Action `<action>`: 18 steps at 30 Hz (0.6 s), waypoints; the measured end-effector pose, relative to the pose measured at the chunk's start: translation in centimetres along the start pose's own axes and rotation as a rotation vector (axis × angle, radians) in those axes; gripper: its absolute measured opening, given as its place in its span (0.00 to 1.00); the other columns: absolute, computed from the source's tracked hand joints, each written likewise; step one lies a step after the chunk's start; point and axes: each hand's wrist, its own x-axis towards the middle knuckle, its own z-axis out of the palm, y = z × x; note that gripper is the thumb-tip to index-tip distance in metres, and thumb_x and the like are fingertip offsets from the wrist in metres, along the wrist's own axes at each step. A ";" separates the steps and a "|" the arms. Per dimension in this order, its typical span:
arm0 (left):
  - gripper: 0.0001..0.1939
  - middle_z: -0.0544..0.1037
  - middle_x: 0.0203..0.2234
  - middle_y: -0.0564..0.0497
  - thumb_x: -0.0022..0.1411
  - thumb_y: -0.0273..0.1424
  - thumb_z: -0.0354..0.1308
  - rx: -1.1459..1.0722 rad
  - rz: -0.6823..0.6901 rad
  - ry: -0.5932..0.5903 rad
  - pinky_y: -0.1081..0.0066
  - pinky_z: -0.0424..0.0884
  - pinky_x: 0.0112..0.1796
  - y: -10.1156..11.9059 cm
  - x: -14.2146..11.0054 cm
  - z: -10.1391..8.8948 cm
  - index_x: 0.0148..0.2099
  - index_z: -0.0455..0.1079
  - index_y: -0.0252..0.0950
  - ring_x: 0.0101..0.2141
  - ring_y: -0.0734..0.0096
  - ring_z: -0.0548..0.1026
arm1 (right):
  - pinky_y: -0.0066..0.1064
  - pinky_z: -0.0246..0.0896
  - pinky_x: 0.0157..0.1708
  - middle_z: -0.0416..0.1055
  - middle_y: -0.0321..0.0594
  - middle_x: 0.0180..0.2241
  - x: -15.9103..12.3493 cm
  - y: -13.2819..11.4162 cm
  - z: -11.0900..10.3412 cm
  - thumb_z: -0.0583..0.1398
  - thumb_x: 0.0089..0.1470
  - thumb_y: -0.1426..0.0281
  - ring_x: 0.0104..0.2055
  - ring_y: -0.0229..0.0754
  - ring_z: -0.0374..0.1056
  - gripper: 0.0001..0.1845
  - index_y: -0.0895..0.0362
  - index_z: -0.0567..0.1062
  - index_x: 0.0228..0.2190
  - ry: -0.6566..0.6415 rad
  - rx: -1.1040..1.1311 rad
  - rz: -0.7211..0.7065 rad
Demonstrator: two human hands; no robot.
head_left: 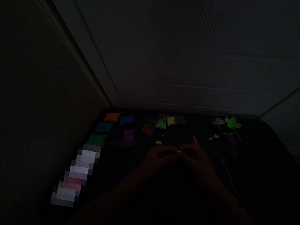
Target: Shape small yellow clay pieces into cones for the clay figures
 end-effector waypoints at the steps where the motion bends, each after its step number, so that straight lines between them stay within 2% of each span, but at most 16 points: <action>1: 0.13 0.81 0.37 0.50 0.54 0.35 0.61 -0.031 -0.021 0.010 0.68 0.73 0.39 -0.1 0.0 0.1 0.42 0.75 0.38 0.38 0.64 0.78 | 0.34 0.67 0.37 0.76 0.38 0.32 0.0 0.0 0.0 0.61 0.49 0.62 0.36 0.41 0.72 0.10 0.55 0.74 0.32 -0.016 0.007 -0.007; 6: 0.11 0.81 0.35 0.50 0.52 0.35 0.62 -0.108 -0.089 0.050 0.66 0.72 0.39 -0.2 0.4 0.1 0.39 0.74 0.37 0.37 0.63 0.78 | 0.38 0.65 0.46 0.75 0.38 0.39 -0.2 0.2 0.2 0.59 0.51 0.64 0.43 0.42 0.71 0.09 0.52 0.77 0.34 -0.082 0.021 -0.059; 13: 0.08 0.80 0.35 0.52 0.51 0.35 0.63 -0.069 -0.075 0.053 0.66 0.69 0.43 -0.1 0.5 -0.1 0.35 0.76 0.40 0.39 0.64 0.76 | 0.40 0.67 0.43 0.74 0.40 0.40 -0.7 0.7 0.9 0.58 0.52 0.65 0.42 0.44 0.71 0.10 0.52 0.73 0.38 0.012 -0.001 -0.028; 18: 0.09 0.79 0.33 0.52 0.51 0.37 0.63 -0.091 -0.090 0.048 0.68 0.69 0.40 -0.3 0.4 0.0 0.35 0.75 0.39 0.37 0.65 0.75 | 0.40 0.67 0.43 0.74 0.41 0.41 -0.9 0.3 1.1 0.58 0.52 0.66 0.43 0.44 0.71 0.11 0.53 0.72 0.39 0.044 -0.012 -0.012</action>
